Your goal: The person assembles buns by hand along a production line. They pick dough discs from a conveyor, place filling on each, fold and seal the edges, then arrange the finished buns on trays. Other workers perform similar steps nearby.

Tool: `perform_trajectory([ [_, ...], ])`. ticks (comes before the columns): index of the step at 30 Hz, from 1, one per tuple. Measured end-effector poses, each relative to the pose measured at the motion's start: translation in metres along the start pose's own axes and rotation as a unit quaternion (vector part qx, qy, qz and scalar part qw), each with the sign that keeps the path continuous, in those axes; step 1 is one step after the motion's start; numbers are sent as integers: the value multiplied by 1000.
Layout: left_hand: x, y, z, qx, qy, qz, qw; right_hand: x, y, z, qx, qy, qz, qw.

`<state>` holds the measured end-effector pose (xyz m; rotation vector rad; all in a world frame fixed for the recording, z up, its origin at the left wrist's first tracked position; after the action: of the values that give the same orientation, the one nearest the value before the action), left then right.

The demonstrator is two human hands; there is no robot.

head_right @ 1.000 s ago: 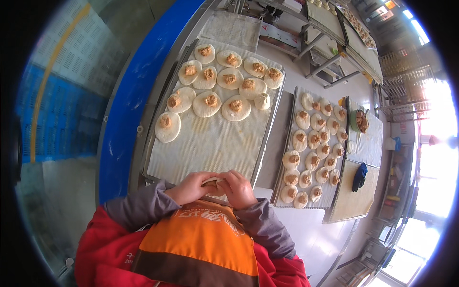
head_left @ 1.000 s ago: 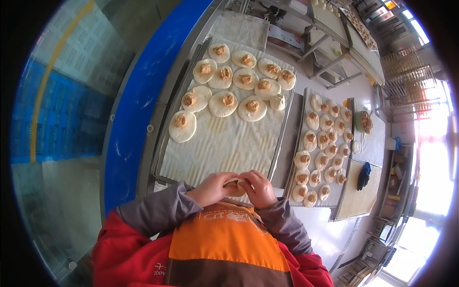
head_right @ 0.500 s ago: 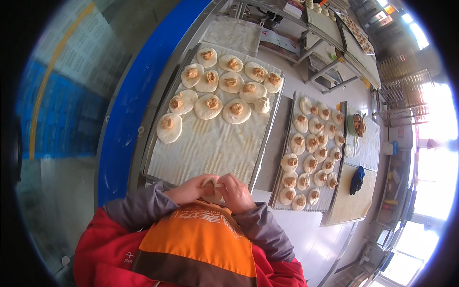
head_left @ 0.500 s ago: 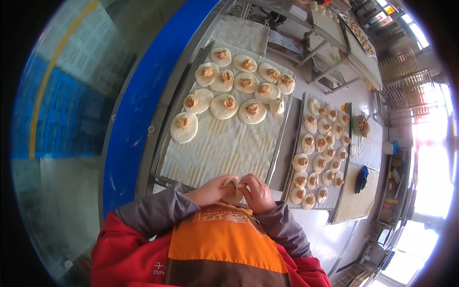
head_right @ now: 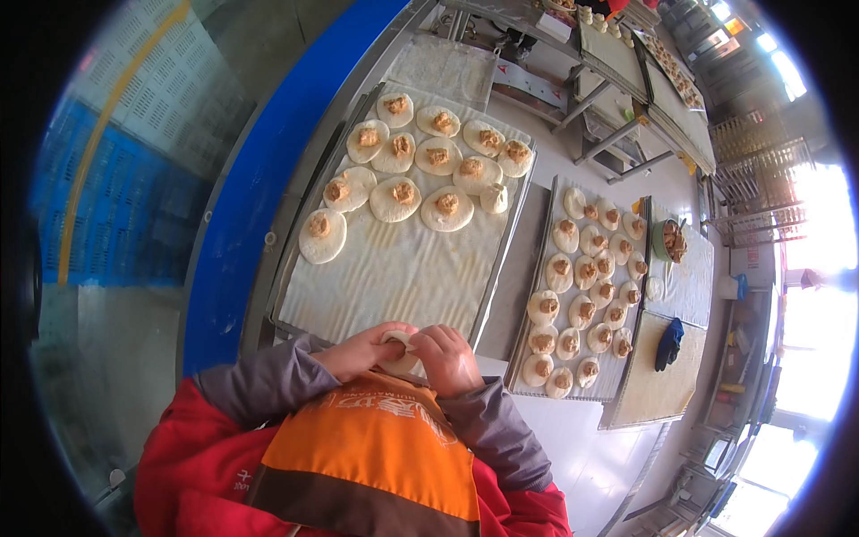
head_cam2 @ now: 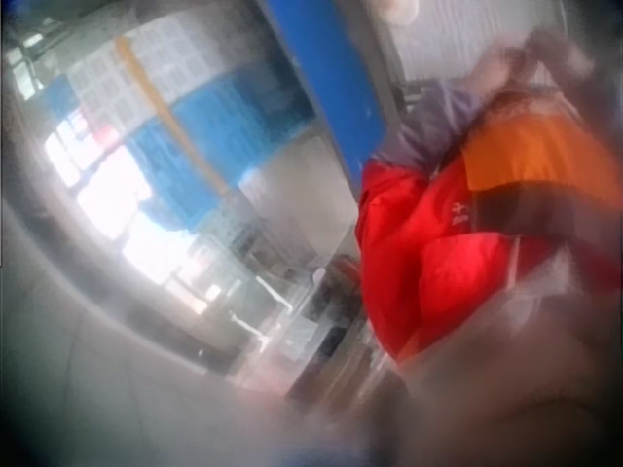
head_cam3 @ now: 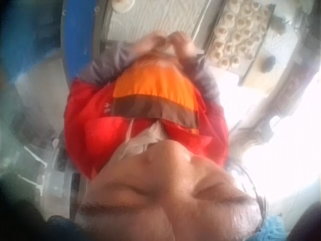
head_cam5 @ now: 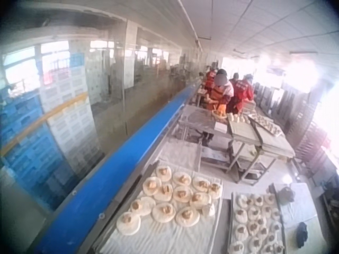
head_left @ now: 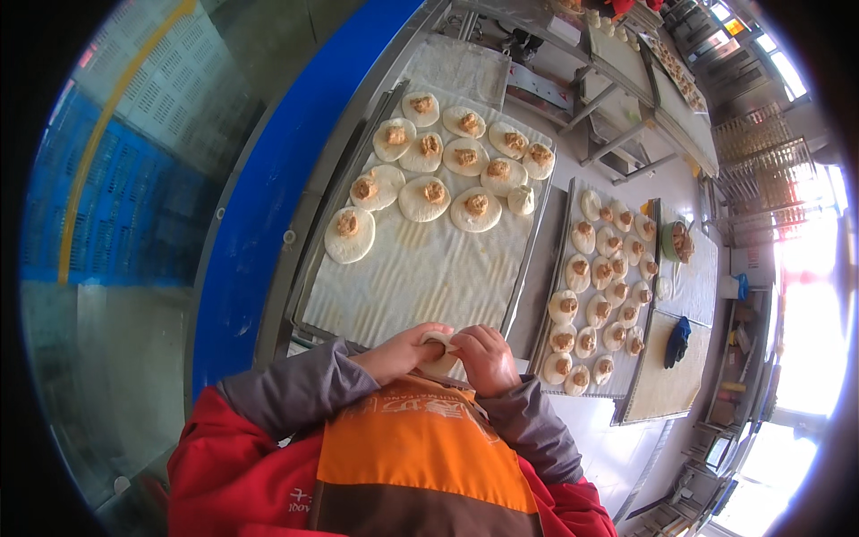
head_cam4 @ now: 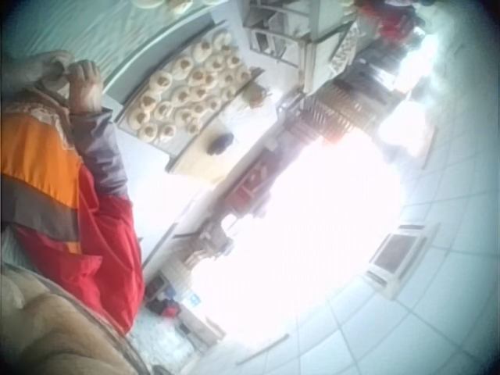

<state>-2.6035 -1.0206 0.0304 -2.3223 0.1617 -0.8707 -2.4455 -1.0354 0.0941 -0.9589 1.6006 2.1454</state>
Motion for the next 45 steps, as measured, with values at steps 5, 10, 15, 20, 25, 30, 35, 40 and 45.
perform_trajectory([
  [5, 8, -14, 10, 151, 67, 368, 915, -1, 1, 2, -3, 13, 0, 1000],
  [10, 5, -16, 16, 170, 91, 393, 899, -3, -3, 5, 20, 1, 18, 1000],
  [15, -2, 4, 10, 72, -11, 136, 988, -8, 0, 7, -25, -17, -66, 997],
  [20, 3, -12, 1, 273, -22, 367, 889, -3, 2, 10, -19, 12, 16, 1000],
  [25, -2, -19, 7, 134, 61, 393, 907, 4, -1, 10, 18, 3, 69, 997],
  [30, -1, -4, 7, -1, -12, -45, 999, 3, 0, 12, -1, -19, -8, 1000],
  [35, 8, 0, 12, 92, -25, -54, 994, -1, 3, 14, 8, -7, 62, 998],
  [40, 0, 3, 19, 34, -64, 80, 994, -1, 8, 9, -37, 8, -18, 999],
  [45, 2, 3, 19, 62, 24, 50, 997, 0, 2, 3, 10, -8, 36, 999],
])
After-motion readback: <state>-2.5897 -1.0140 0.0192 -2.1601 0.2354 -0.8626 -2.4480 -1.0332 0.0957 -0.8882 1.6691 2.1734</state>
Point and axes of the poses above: each hand's wrist, its own z-axis towards the middle knuckle, its own x-axis out of the palm, y = z × x, the point moved 4 cm from there along z, towards the middle knuckle, and after that the axes turned 2 degrees about -x, right-handed, at the moved point
